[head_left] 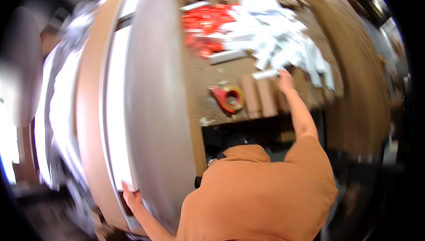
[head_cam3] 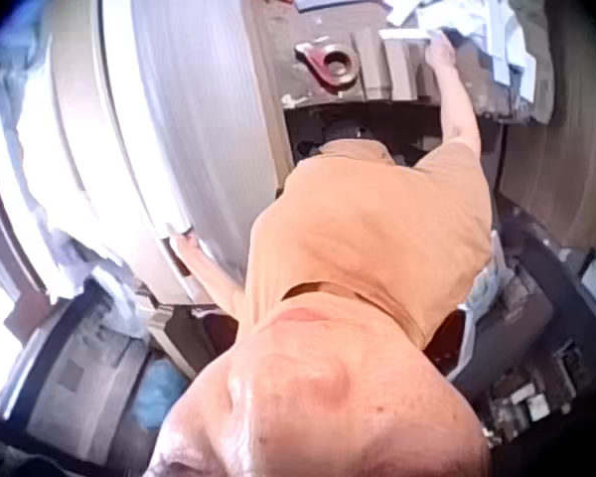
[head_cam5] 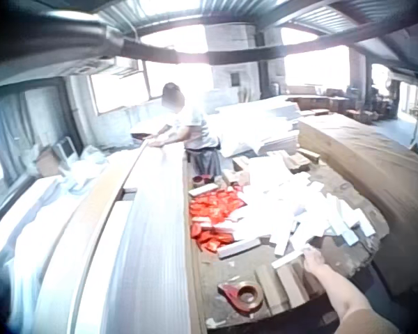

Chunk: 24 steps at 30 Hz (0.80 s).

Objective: The person packs wooden furniture components into a large cardboard box. They place protective foam and cardboard inserts into the box, then carefully arrange long wooden slats and other parts inside. The person uses white foam pieces and cardboard dividers to separate and cushion the items during the packing process.

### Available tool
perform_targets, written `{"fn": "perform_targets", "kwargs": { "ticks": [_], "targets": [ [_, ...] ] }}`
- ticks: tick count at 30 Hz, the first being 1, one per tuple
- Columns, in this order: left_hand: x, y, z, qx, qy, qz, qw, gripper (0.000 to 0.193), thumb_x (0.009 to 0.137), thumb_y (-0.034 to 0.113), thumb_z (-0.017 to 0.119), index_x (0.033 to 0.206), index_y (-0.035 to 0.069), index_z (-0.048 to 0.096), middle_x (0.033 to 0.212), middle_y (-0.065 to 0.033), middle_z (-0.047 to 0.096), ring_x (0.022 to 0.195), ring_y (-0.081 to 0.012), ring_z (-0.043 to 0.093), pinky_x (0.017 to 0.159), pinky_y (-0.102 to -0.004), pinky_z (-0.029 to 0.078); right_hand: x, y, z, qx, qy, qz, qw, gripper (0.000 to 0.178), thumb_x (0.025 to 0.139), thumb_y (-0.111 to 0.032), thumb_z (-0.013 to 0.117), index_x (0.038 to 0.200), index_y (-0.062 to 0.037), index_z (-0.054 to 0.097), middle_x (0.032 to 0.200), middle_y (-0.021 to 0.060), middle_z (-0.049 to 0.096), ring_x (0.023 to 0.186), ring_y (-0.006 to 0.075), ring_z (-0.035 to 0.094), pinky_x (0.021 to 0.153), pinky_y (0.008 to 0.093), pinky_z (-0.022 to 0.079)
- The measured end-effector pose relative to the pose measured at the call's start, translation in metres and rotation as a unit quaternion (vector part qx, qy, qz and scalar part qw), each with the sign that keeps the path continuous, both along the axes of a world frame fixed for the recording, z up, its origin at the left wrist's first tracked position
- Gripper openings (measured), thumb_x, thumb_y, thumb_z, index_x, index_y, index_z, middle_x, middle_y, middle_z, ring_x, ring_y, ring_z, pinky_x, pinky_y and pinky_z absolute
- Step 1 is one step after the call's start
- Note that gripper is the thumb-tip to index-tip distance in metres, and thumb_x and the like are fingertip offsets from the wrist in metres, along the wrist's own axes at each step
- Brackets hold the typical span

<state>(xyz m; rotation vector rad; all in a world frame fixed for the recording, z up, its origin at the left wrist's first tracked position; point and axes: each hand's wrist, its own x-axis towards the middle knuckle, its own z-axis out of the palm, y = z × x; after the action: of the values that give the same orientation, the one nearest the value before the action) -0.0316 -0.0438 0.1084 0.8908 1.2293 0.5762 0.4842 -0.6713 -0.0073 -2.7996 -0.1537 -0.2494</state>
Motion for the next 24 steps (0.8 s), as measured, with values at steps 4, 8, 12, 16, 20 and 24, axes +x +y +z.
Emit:
{"fn": "perform_targets", "kwargs": {
  "ticks": [4, 8, 12, 16, 20, 24],
  "targets": [
    [0.011, -0.006, 0.02, -0.009, 0.097, 0.007, 0.995, 0.055, 0.085, 0.045, 0.061, 0.12, 0.002, 0.054, 0.113, -0.0073, 0.061, 0.099, -0.0237, 0.059, 0.081, -0.0373, 0.049, 0.029, 0.017, 0.019, -0.103, 0.162, 0.045, 0.98, 0.048, 0.075, 0.007, 0.05, 0.119, -0.0124, 0.053, 0.12, 0.0141, 0.049, 0.107, 0.037, 0.052, 0.088, 0.0455, 0.045],
    [-0.01, -0.002, 0.011, -0.046, 0.1, 0.019, 0.994, 0.056, 0.085, 0.045, 0.061, 0.122, 0.005, 0.052, 0.114, -0.0074, 0.061, 0.099, -0.0238, 0.059, 0.083, -0.0372, 0.049, 0.06, 0.015, 0.013, -0.219, 0.186, 0.13, 0.949, 0.038, 0.072, 0.004, 0.057, 0.106, -0.0123, 0.061, 0.113, 0.0132, 0.051, 0.104, 0.0347, 0.051, 0.089, 0.0429, 0.045],
    [-0.013, 0.004, 0.016, -0.092, 0.108, 0.027, 0.99, 0.057, 0.084, 0.047, 0.062, 0.125, 0.011, 0.048, 0.116, -0.0053, 0.059, 0.103, -0.0235, 0.057, 0.079, -0.0404, 0.05, 0.074, 0.0, -0.003, -0.226, 0.147, 0.169, 0.948, 0.026, 0.069, -0.002, 0.063, 0.093, -0.0118, 0.063, 0.105, 0.0154, 0.052, 0.102, 0.0335, 0.052, 0.087, 0.0423, 0.045],
    [-0.027, 0.009, 0.03, -0.151, 0.165, 0.004, 0.975, 0.061, 0.079, 0.054, 0.063, 0.123, 0.015, 0.047, 0.111, -0.0023, 0.059, 0.097, -0.0222, 0.056, 0.073, -0.0364, 0.049, 0.079, 0.006, 0.01, -0.203, 0.186, 0.154, 0.949, 0.033, 0.07, -0.001, 0.058, 0.1, -0.0124, 0.061, 0.106, 0.015, 0.05, 0.102, 0.0342, 0.052, 0.085, 0.0429, 0.045],
    [-0.032, 0.002, 0.053, -0.16, 0.189, -0.086, 0.965, 0.055, 0.082, 0.047, 0.062, 0.12, 0.008, 0.052, 0.101, -0.0074, 0.062, 0.087, -0.0211, 0.056, 0.075, -0.0332, 0.045, 0.049, -0.014, 0.018, -0.018, 0.126, -0.008, 0.992, 0.036, 0.075, -0.008, 0.061, 0.111, -0.0083, 0.058, 0.106, 0.0162, 0.054, 0.097, 0.0349, 0.055, 0.082, 0.0428, 0.047],
    [0.064, -0.099, 0.146, -0.033, 0.331, -0.171, 0.928, 0.054, 0.094, 0.042, 0.046, 0.121, -0.005, 0.049, 0.114, -0.0197, 0.056, 0.108, -0.0262, 0.05, 0.098, -0.0385, 0.035, -0.01, -0.051, 0.007, 0.107, 0.197, -0.134, 0.965, 0.034, 0.074, -0.013, 0.064, 0.106, -0.0026, 0.06, 0.094, 0.018, 0.062, 0.091, 0.0335, 0.06, 0.079, 0.0404, 0.048]
  ]
}}
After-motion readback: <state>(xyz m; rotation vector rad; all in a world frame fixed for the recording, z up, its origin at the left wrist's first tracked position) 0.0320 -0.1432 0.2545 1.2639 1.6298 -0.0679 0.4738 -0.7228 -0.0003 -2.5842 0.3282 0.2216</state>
